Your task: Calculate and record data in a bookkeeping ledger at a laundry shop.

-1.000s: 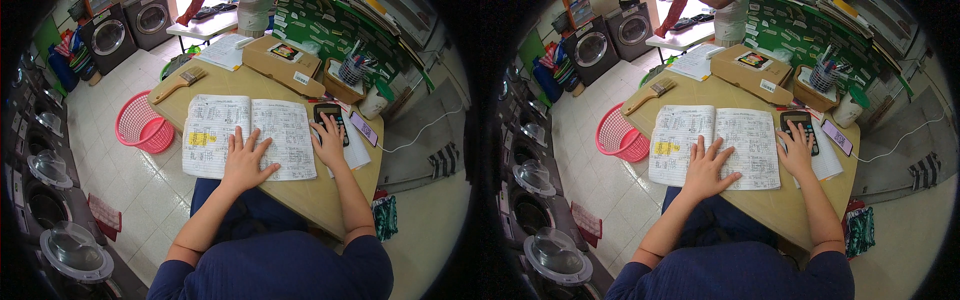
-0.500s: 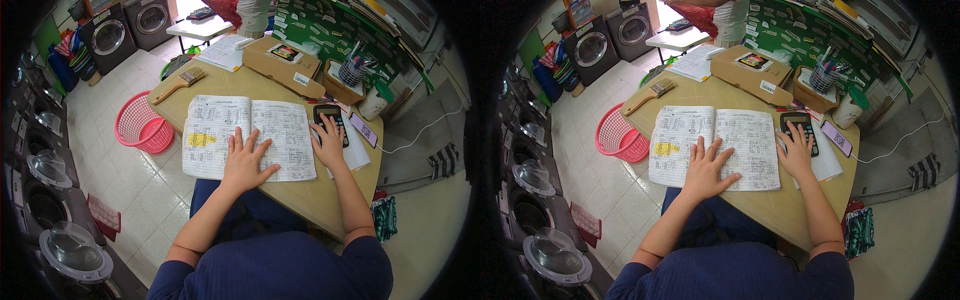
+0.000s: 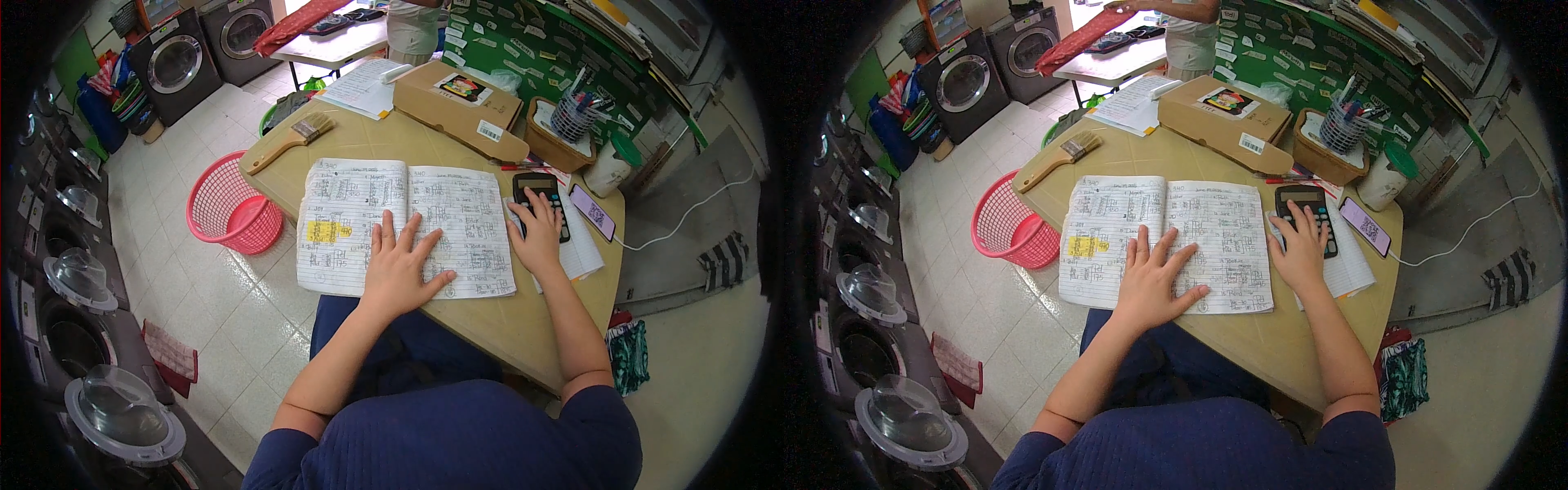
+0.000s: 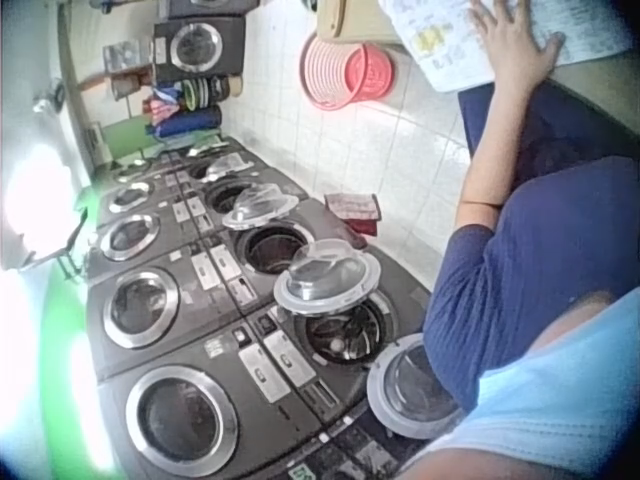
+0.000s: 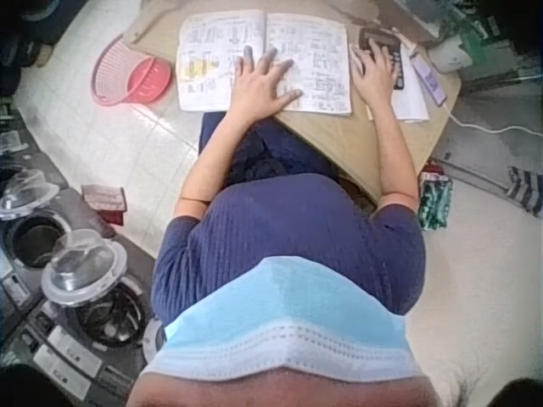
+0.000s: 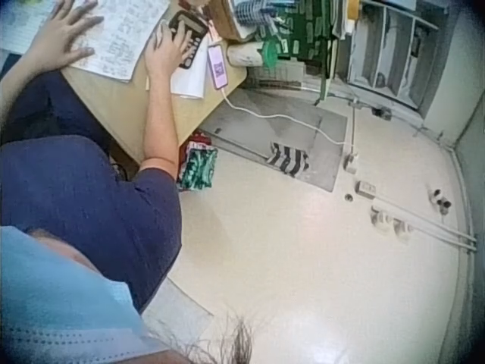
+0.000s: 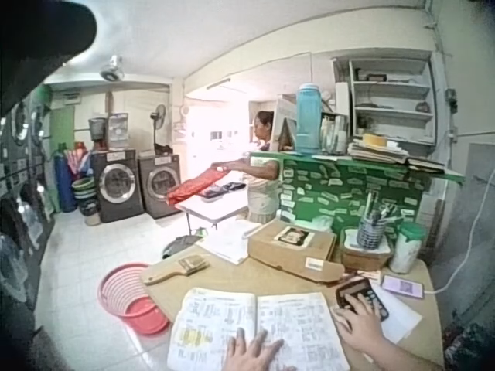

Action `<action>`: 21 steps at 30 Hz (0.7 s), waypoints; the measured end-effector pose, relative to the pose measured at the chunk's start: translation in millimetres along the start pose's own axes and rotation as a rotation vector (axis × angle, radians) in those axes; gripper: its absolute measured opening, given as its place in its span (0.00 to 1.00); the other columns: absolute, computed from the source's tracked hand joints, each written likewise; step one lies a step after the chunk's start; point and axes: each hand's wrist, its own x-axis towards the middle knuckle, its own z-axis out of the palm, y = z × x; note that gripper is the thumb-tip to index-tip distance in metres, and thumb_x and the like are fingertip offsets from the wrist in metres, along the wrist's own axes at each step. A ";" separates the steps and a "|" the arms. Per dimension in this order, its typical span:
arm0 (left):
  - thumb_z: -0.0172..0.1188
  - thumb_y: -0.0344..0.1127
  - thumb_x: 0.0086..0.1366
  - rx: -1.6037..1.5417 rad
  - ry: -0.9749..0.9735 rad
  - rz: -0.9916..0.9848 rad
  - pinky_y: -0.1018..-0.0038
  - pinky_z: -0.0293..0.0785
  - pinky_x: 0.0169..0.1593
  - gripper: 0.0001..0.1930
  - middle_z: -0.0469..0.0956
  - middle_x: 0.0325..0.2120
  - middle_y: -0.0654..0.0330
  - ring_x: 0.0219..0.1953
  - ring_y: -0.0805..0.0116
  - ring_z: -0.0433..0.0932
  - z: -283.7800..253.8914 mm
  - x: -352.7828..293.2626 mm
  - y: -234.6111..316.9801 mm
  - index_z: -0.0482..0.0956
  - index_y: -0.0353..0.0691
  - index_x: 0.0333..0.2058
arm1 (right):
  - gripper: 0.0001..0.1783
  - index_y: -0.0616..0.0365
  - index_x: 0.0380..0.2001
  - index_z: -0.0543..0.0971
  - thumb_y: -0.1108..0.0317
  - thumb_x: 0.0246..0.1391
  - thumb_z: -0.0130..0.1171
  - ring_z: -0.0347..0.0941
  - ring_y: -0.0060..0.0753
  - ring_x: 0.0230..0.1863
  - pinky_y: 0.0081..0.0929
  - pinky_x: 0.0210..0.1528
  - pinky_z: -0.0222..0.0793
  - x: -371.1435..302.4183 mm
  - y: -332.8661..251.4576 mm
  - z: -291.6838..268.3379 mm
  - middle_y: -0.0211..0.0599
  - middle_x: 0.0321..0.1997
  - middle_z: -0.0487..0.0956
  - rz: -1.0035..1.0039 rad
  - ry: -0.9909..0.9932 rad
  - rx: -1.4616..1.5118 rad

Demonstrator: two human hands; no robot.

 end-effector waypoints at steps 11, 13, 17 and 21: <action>0.58 0.68 0.60 -0.007 0.008 -0.005 0.38 0.42 0.71 0.36 0.62 0.68 0.48 0.72 0.27 0.45 1.5 -1.1 -0.1 0.74 0.55 0.62 | 0.08 0.55 0.25 0.79 0.65 0.48 0.68 0.67 0.47 0.55 0.48 0.61 0.57 4.0 2.8 -1.3 0.38 0.49 0.75 -0.032 0.161 -0.001; 0.58 0.68 0.60 -0.009 0.012 -0.003 0.38 0.41 0.71 0.36 0.62 0.67 0.48 0.72 0.27 0.44 1.9 -1.1 0.0 0.74 0.55 0.62 | 0.07 0.55 0.25 0.80 0.65 0.48 0.68 0.67 0.47 0.55 0.47 0.61 0.58 3.2 2.4 -1.8 0.38 0.49 0.75 -0.030 0.165 0.008; 0.58 0.68 0.60 -0.010 0.005 -0.001 0.38 0.41 0.71 0.36 0.62 0.67 0.48 0.72 0.27 0.44 2.1 -1.6 -0.2 0.74 0.55 0.62 | 0.07 0.56 0.24 0.81 0.66 0.47 0.68 0.67 0.47 0.55 0.47 0.61 0.58 2.8 3.8 -1.8 0.39 0.50 0.75 -0.037 0.179 0.031; 0.58 0.68 0.61 -0.015 0.010 -0.008 0.38 0.41 0.72 0.36 0.62 0.67 0.48 0.72 0.27 0.44 1.7 -1.1 -2.5 0.74 0.54 0.62 | 0.07 0.57 0.24 0.82 0.66 0.47 0.68 0.67 0.48 0.55 0.47 0.61 0.58 5.6 3.4 -0.3 0.39 0.50 0.76 -0.034 0.177 0.063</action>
